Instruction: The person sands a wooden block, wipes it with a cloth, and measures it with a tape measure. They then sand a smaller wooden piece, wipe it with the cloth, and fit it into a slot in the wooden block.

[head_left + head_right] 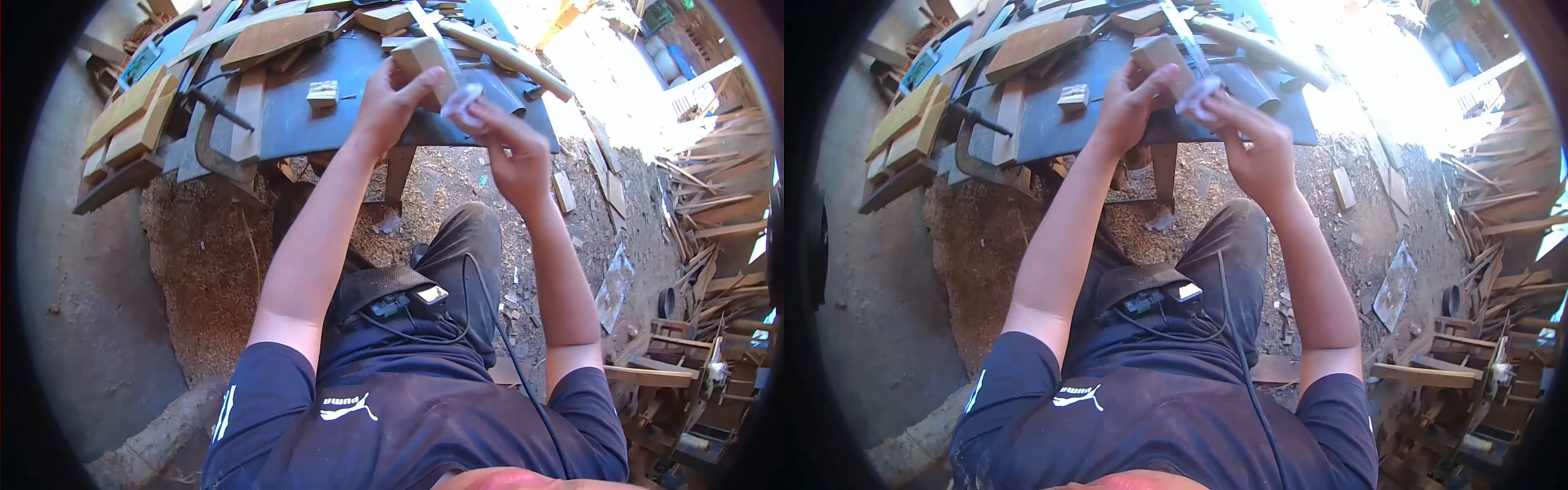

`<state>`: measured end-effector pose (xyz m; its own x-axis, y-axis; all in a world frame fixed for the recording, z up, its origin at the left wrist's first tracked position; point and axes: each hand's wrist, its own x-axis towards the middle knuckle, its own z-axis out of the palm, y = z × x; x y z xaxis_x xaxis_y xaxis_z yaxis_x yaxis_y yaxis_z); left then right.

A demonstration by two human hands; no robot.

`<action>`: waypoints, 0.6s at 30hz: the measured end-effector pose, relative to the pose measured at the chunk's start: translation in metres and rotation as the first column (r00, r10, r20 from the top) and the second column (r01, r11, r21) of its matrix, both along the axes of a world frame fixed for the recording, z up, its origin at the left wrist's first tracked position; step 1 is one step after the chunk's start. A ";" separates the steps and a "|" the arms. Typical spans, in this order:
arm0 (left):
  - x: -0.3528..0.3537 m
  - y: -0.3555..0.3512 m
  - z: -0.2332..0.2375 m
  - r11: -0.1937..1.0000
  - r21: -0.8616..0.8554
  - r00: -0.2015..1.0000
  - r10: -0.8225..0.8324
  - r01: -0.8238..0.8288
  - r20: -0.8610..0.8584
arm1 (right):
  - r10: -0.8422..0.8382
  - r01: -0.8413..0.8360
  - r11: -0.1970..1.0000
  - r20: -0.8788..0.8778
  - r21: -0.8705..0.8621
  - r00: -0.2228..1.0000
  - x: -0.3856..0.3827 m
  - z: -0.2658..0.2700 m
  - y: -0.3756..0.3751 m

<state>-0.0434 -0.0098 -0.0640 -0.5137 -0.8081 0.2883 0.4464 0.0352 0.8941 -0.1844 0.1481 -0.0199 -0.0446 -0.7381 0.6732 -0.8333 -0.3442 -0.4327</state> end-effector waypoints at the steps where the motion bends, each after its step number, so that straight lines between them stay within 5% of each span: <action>1: -0.001 0.000 0.002 1.000 -0.013 1.000 0.002 -0.002 -0.013 | 0.004 0.001 0.997 0.064 -0.079 0.998 0.004 0.014 -0.007; 3: -0.004 0.010 0.006 0.999 -0.031 1.000 -0.015 0.014 -0.027 | 0.020 0.003 0.979 0.110 -0.205 0.994 0.018 0.048 -0.024; 6: -0.002 0.024 0.014 0.999 -0.045 0.987 0.014 -0.021 -0.157 | 0.050 -0.076 0.949 -0.092 -0.306 0.994 0.045 0.044 -0.043; 8: 0.015 0.035 0.029 0.996 -0.026 0.984 0.076 -0.081 -0.162 | 0.078 -0.086 0.990 -0.075 -0.113 0.994 0.062 0.021 -0.016; 10: 0.049 0.030 0.037 0.956 0.280 0.994 0.106 -0.093 -0.035 | 0.217 -0.218 0.976 0.028 0.019 0.976 0.062 0.020 0.011; 12: 0.061 0.035 0.029 0.946 0.306 0.988 0.135 -0.106 -0.074 | 0.206 -0.220 0.974 0.187 0.060 0.961 0.058 0.023 0.022; 14: 0.063 0.070 0.032 0.956 0.287 0.998 0.063 -0.052 -0.029 | 0.099 -0.053 0.990 0.363 -0.134 0.926 0.062 0.055 0.015; 18: 0.062 0.106 0.037 0.908 0.416 0.963 0.148 -0.043 -0.223 | 0.146 -0.152 0.979 -0.054 -0.136 0.988 0.103 0.026 0.039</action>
